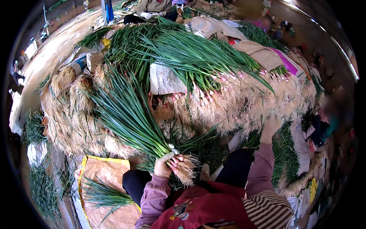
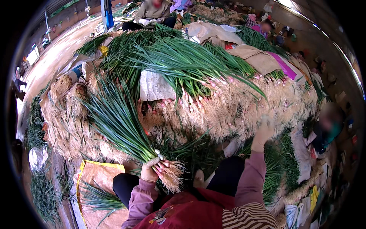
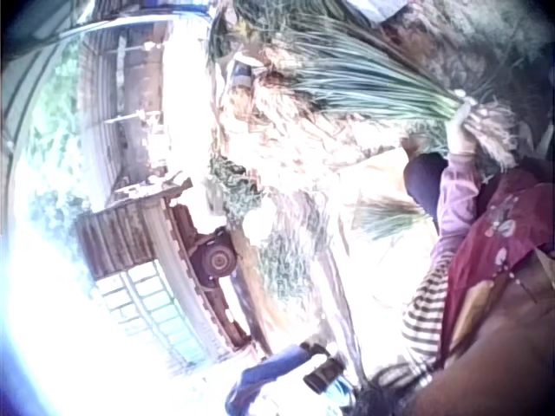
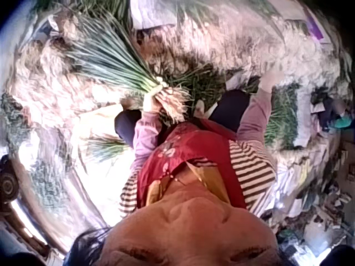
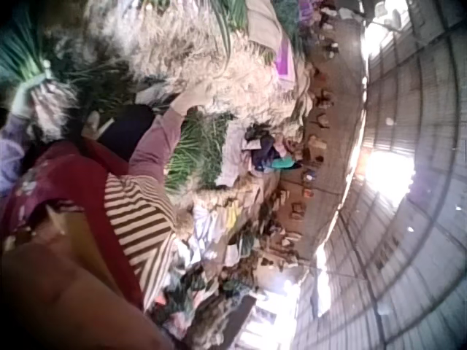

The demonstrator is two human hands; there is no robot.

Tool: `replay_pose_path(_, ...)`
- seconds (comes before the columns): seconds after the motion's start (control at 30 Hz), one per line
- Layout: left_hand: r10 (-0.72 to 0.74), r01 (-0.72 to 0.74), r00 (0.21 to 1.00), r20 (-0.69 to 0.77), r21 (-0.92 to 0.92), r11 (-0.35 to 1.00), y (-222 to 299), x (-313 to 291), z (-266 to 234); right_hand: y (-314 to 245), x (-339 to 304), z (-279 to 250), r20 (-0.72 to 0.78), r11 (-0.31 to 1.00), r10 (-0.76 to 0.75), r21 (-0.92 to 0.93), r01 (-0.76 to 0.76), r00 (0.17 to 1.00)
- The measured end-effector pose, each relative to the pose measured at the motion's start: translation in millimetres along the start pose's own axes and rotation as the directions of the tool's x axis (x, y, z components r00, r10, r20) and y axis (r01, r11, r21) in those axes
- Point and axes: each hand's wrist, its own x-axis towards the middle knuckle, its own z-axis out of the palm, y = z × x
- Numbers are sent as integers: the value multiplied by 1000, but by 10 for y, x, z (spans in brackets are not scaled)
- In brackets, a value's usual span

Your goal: The person picks individual leeks from a large pile, removes outer layers by hand, and gathers them into a bundle.

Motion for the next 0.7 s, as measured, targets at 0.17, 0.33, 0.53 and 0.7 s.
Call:
replay_pose_path(0.17,113,-103,990,84,-112,988,-33,-20,104,1196,-744,-2395,-65,492,524,-790,-364,849)
replay_pose_path(0.33,136,-112,980,143,-165,980,59,-157,168,470,-977,-1598,281,461,760,-869,-182,586)
replay_pose_path(0.53,155,-2,932,328,-422,906,0,-127,132,-1277,-1231,629,958,963,208,-166,-211,199)
replay_pose_path(0.7,79,27,953,294,-342,939,61,-233,125,-1049,-2067,1609,907,856,-40,-185,-482,-420)
